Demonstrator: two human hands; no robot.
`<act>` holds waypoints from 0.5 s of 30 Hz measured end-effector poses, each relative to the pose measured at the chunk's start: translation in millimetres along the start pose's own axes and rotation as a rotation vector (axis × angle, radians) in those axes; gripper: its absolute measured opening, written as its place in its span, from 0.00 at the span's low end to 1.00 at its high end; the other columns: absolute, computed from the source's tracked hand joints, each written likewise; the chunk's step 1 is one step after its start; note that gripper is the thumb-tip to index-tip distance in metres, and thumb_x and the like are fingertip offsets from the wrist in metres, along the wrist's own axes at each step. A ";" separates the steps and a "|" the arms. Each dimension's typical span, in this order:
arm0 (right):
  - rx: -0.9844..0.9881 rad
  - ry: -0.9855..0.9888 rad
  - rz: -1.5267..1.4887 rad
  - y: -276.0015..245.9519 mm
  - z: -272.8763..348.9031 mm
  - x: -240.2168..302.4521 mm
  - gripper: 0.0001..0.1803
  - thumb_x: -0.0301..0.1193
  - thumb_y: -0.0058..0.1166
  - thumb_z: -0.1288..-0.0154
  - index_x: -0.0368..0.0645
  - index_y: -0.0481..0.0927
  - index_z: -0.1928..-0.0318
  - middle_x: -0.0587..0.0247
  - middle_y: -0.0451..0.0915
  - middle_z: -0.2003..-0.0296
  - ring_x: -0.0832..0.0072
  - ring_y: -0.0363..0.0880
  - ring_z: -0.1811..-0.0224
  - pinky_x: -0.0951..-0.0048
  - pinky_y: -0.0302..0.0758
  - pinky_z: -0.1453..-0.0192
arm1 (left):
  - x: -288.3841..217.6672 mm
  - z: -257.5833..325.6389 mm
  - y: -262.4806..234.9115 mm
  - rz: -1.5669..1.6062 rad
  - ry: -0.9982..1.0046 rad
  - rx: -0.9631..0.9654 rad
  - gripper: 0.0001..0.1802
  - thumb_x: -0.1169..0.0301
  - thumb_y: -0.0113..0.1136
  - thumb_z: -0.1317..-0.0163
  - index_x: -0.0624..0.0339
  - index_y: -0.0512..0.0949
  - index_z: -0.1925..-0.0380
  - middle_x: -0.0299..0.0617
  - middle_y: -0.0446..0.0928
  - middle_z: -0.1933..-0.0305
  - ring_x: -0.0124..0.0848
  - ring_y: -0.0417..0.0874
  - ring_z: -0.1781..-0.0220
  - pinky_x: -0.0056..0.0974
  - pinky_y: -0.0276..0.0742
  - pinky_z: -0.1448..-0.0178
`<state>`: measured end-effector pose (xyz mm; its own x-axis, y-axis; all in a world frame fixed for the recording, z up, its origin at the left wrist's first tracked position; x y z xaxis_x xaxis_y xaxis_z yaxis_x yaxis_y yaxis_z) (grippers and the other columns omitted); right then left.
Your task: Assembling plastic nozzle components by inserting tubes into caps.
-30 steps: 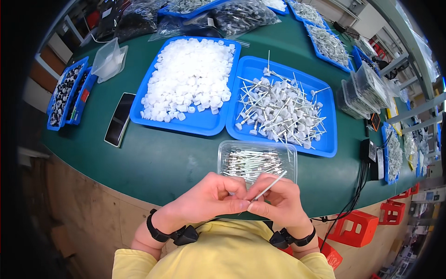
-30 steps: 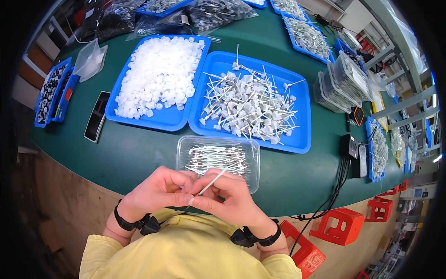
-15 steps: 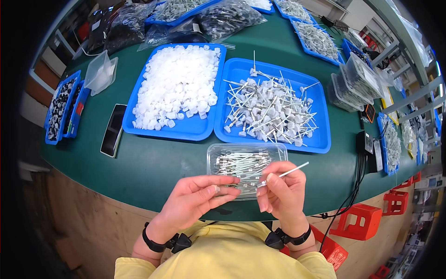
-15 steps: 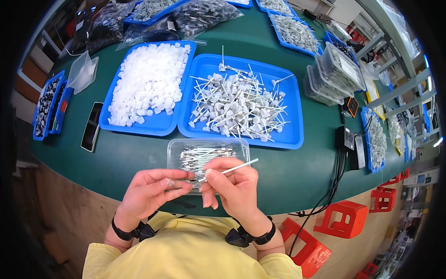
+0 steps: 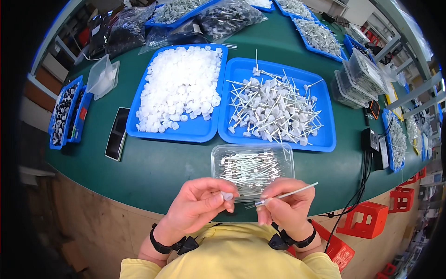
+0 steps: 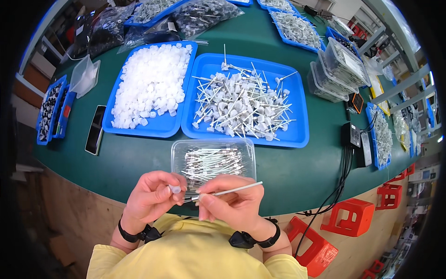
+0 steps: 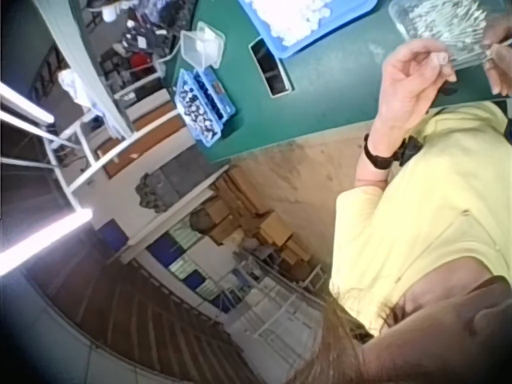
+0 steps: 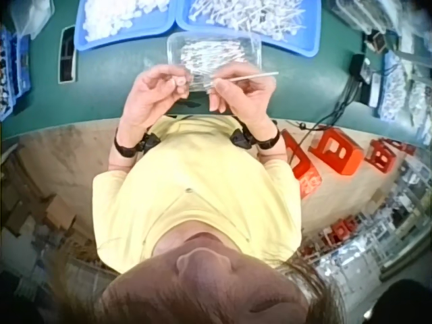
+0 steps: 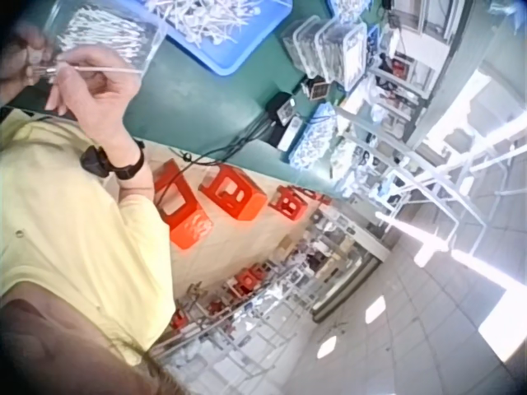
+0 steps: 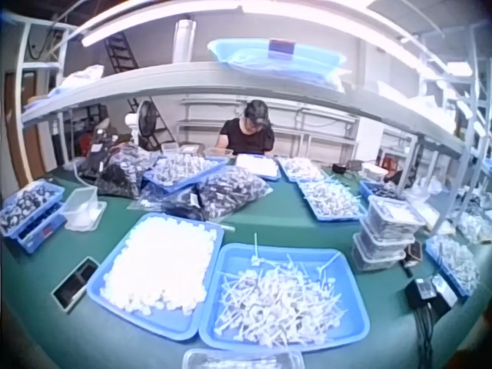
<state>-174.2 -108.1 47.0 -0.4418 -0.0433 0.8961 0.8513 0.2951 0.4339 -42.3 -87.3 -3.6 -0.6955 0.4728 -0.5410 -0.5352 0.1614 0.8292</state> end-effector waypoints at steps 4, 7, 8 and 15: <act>0.018 -0.082 0.084 9.7 3.6 11.6 0.04 0.15 0.54 0.50 0.30 0.76 0.71 0.55 0.78 0.78 0.73 0.79 0.79 0.79 0.74 0.80 | -12.4 1.5 11.1 -0.130 0.106 -0.007 0.13 0.81 0.50 0.41 0.72 0.71 0.55 0.50 0.74 0.57 0.34 0.78 0.60 0.37 0.76 0.54; 0.070 -0.170 0.356 15.0 14.3 17.2 0.05 0.17 0.57 0.52 0.32 0.76 0.71 0.56 0.79 0.77 0.72 0.81 0.78 0.78 0.76 0.77 | -16.9 4.4 20.1 -0.217 0.150 0.015 0.13 0.83 0.51 0.42 0.73 0.71 0.55 0.52 0.75 0.58 0.34 0.79 0.59 0.37 0.77 0.55; 0.124 -0.309 0.489 21.0 15.5 28.1 0.09 0.18 0.61 0.56 0.35 0.76 0.71 0.58 0.80 0.77 0.72 0.81 0.77 0.78 0.76 0.75 | -17.8 5.5 22.0 -0.228 0.150 0.025 0.13 0.83 0.51 0.42 0.73 0.72 0.55 0.52 0.75 0.58 0.34 0.78 0.58 0.37 0.77 0.55; 0.148 -0.498 0.509 34.2 19.2 38.5 0.13 0.17 0.63 0.60 0.35 0.76 0.70 0.58 0.80 0.77 0.70 0.81 0.78 0.79 0.76 0.77 | -18.5 8.6 25.9 -0.217 0.188 0.070 0.14 0.83 0.56 0.46 0.73 0.74 0.58 0.54 0.75 0.56 0.35 0.78 0.56 0.35 0.77 0.54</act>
<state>-167.5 -81.3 94.5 -0.1077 0.5630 0.8194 0.9541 0.2902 -0.0739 -39.2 -84.4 29.0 -0.6489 0.2529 -0.7176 -0.6510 0.3037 0.6957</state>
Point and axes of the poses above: each hand's wrist, its own z-axis away from the middle knuckle, its own y-axis out of the palm, x = y × z, the point moved 9 cm from there along -z, towards the middle knuckle
